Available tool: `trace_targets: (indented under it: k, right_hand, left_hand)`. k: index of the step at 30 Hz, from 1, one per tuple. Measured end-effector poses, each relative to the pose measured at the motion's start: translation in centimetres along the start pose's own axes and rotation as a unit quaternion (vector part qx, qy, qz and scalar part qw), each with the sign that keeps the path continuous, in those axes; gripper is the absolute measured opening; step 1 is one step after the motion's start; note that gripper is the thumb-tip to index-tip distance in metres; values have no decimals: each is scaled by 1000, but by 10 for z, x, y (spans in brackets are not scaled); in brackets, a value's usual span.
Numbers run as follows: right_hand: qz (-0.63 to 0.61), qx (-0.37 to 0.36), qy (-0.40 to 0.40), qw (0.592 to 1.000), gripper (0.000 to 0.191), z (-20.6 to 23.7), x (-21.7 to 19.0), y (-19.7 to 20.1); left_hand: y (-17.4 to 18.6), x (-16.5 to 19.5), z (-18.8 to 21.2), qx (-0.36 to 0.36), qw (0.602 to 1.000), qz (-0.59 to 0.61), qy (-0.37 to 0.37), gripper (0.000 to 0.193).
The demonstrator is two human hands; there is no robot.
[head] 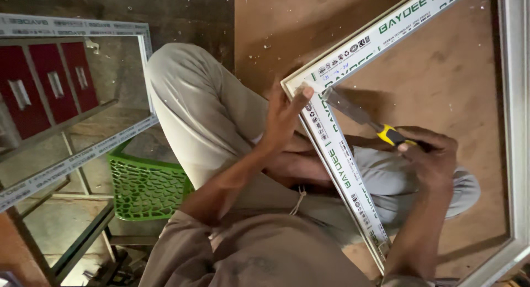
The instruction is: The person sits on the workshop floor with a white uPVC window frame across their lap and uses a chisel to scrape the printed protective film off the frame's corners and edges. They rotate the frame between corners and peel away loosened film pieces by hand.
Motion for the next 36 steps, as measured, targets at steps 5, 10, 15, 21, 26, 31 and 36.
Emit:
trace_targets:
  k: [5,10,15,21,26,31,36]
  right_hand:
    - [-72,-146,92,982,45,-10,-43,8]
    - [-135,-110,149,973,47,-35,-49,42]
    - [-228,-44,151,961,39,-53,-10,55]
    - [-158,35,222,961,20,-60,-12,55]
    - [106,116,438,885,20,-33,-53,42]
    - [-190,3,247,950,10,-60,-18,55]
    - [-188,-3,137,973,21,-72,-15,50]
  left_hand:
    - [3,-3,4,33,996,-77,23,41]
    - [-14,13,10,5,999,-53,-4,40]
    - [-20,18,14,13,999,-38,-2,41]
    - [-21,18,16,1,999,-51,-14,37]
    - [-17,9,15,30,999,-9,26,41]
    - [-15,4,18,54,996,23,68,48]
    - [-22,5,24,59,992,90,62,46]
Point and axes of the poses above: each hand's wrist, its own z-axis away from the middle knuckle, its own y-axis out of the back of the hand, x = y × z, the point moved 10 cm from there along -z, towards the middle knuckle, and after that the axes turned 15 degrees about z, right-handed, at the moved point
